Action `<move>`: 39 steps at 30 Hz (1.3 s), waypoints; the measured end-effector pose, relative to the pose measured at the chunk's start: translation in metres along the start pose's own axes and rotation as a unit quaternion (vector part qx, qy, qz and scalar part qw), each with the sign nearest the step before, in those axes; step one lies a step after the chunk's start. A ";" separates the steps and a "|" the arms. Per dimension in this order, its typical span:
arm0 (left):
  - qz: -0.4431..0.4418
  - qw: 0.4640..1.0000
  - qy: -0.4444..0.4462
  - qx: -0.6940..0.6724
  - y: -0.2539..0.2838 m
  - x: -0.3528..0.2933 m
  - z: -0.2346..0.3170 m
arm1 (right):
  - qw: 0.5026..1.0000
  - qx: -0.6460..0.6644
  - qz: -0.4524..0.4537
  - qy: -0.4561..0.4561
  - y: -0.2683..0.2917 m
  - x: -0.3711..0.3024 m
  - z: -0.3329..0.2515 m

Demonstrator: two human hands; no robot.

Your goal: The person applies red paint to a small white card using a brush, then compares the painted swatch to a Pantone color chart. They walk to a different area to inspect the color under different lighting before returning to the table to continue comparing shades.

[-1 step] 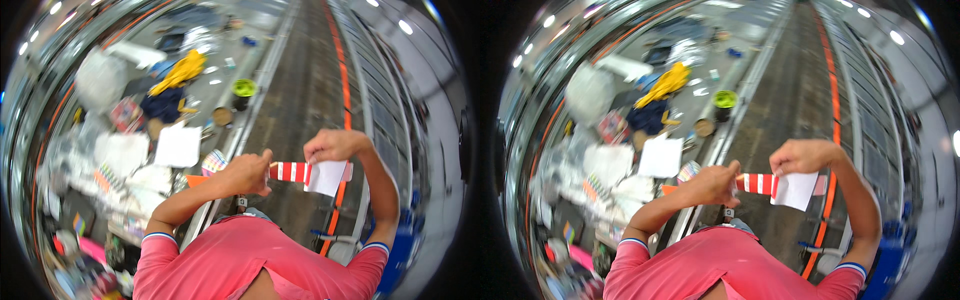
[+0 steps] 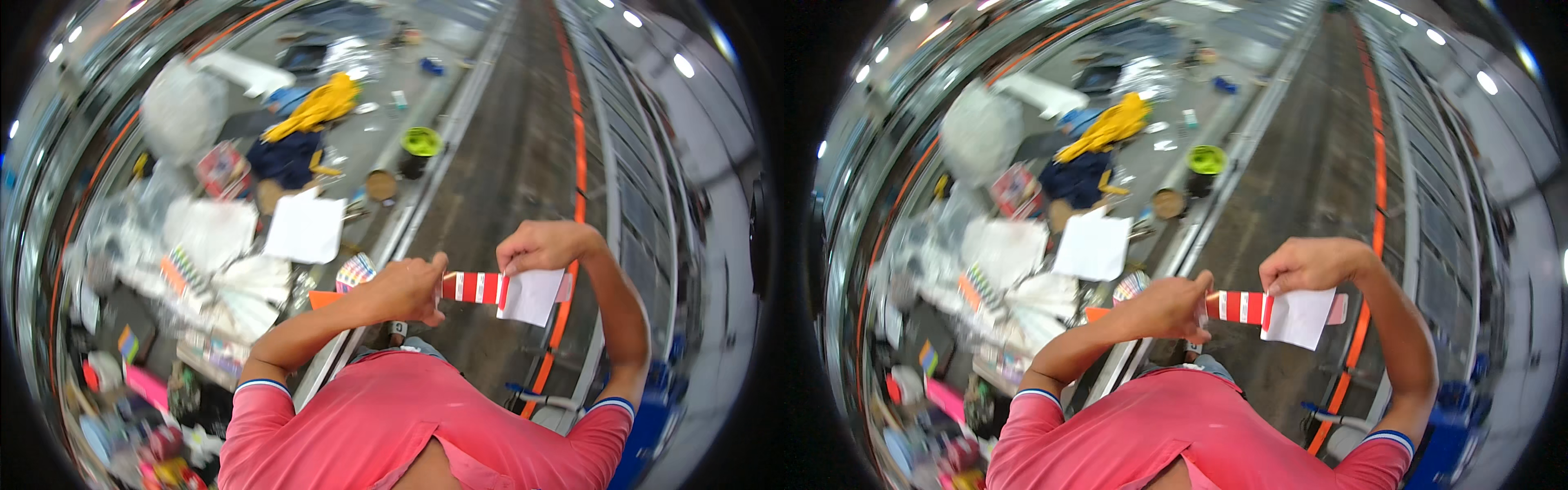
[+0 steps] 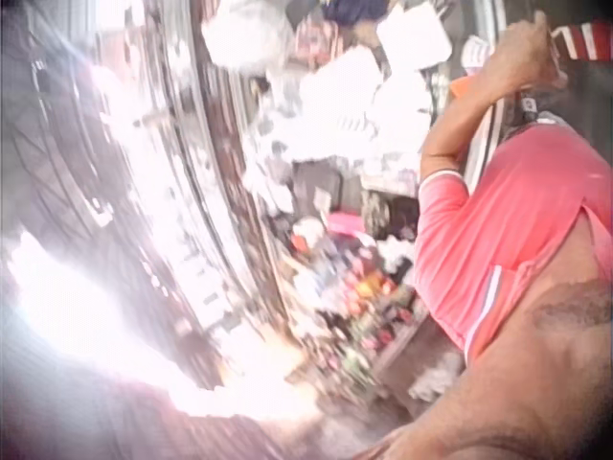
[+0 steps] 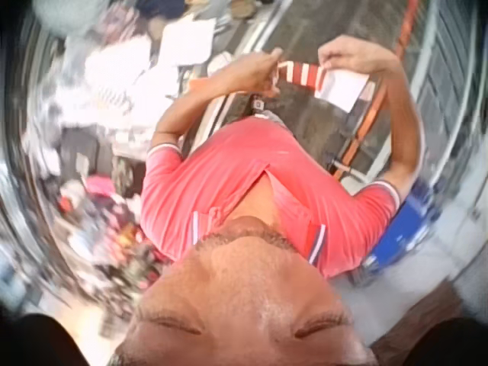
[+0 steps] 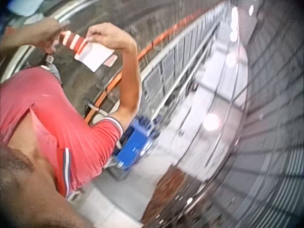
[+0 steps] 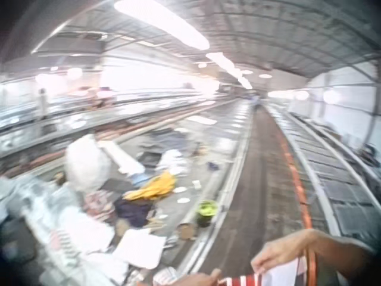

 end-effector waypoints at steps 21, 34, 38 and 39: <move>0.171 0.816 0.539 -0.117 0.030 -0.244 -0.130 | 0.860 -0.044 -0.426 0.277 0.028 0.384 -0.131; 0.084 0.815 0.523 -0.236 0.040 -0.243 -0.233 | 0.854 -0.031 -0.455 0.252 0.051 0.490 -0.107; 0.069 0.825 0.510 -0.232 0.039 -0.245 -0.251 | 0.850 -0.019 -0.468 0.242 0.045 0.502 -0.097; 0.068 0.827 0.508 -0.233 0.039 -0.245 -0.254 | 0.850 -0.012 -0.467 0.243 0.042 0.504 -0.094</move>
Point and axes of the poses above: each hand's wrist, its own x-axis towards the middle knuckle, its own y-axis out of the back of the hand, z = x × y, the point moved 6 cm from there along x, towards the middle knuckle, and after that the axes turned 7 degrees about -z, right-handed, at the moved point
